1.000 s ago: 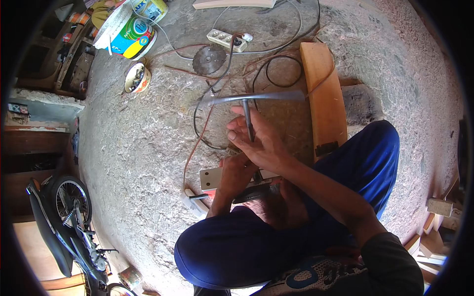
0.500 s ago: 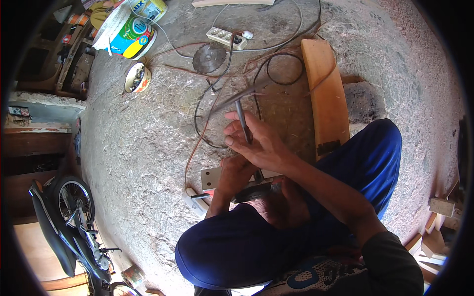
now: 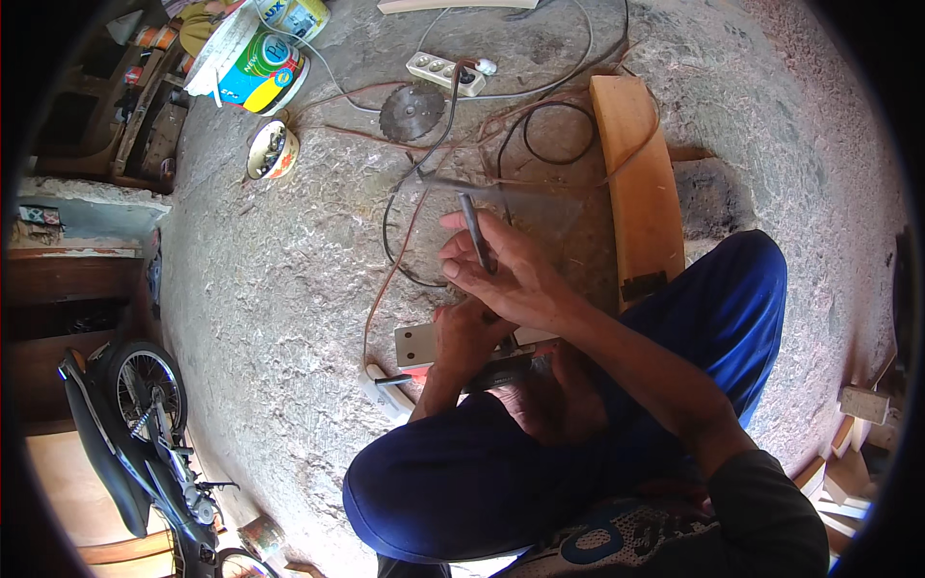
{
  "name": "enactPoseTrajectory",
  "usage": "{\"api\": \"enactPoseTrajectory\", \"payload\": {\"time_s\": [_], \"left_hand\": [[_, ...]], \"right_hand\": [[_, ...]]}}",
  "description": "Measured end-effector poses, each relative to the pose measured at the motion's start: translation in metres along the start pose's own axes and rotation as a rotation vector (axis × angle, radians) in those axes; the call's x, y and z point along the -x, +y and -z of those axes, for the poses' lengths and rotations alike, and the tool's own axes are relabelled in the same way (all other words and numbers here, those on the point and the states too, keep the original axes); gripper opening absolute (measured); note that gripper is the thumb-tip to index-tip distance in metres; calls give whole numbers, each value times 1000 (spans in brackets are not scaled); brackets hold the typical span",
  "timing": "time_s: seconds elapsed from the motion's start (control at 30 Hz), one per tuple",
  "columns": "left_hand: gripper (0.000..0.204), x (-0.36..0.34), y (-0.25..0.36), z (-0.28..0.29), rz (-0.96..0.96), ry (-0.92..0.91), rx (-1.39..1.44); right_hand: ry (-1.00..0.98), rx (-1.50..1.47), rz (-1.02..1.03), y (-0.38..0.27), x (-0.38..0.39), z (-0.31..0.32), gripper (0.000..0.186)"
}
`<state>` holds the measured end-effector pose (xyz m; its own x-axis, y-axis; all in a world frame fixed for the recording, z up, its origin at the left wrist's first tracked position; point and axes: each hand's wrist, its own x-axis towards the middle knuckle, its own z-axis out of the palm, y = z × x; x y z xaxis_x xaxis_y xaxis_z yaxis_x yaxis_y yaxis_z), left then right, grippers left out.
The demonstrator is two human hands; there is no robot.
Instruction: The person retrieves a hammer and a metal rod, then sits on the floor to adjust a handheld electric planer. They use the rod to tighten or loosen screws on the planer's base plate, repeatedly checking the fit and alignment of the metal components.
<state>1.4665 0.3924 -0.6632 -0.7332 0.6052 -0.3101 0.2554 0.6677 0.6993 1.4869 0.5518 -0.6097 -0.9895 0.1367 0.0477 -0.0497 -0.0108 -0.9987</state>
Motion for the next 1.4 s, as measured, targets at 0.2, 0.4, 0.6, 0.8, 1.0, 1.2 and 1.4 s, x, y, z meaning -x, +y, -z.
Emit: {"api": "enactPoseTrajectory", "payload": {"time_s": [0.2, 0.4, 0.6, 0.8, 1.0, 1.2, 1.4], "left_hand": [[30, -3, -15, -2, -197, -37, 320], [36, -1, 3, 6, -40, -50, -71], [28, 4, -15, 4, -93, -189, 157], [23, 5, -27, 0, -376, -180, -170], [19, 2, -19, -10, -272, -157, -268], [17, -8, -34, -10, -298, -55, -66], [19, -34, -27, -2, -35, 8, -48]], "right_hand": [[9, -20, 19, 4, -1, -1, 48], [-3, -111, 1, 6, -2, -2, 49], [43, -233, 65, 12, -7, -2, 28], [38, -433, 127, -5, -7, 4, 24], [65, -372, 244, -15, -10, 21, 26], [196, -339, 332, -18, -15, 42, 25], [340, -337, 347, -8, -20, 58, 26]]}}
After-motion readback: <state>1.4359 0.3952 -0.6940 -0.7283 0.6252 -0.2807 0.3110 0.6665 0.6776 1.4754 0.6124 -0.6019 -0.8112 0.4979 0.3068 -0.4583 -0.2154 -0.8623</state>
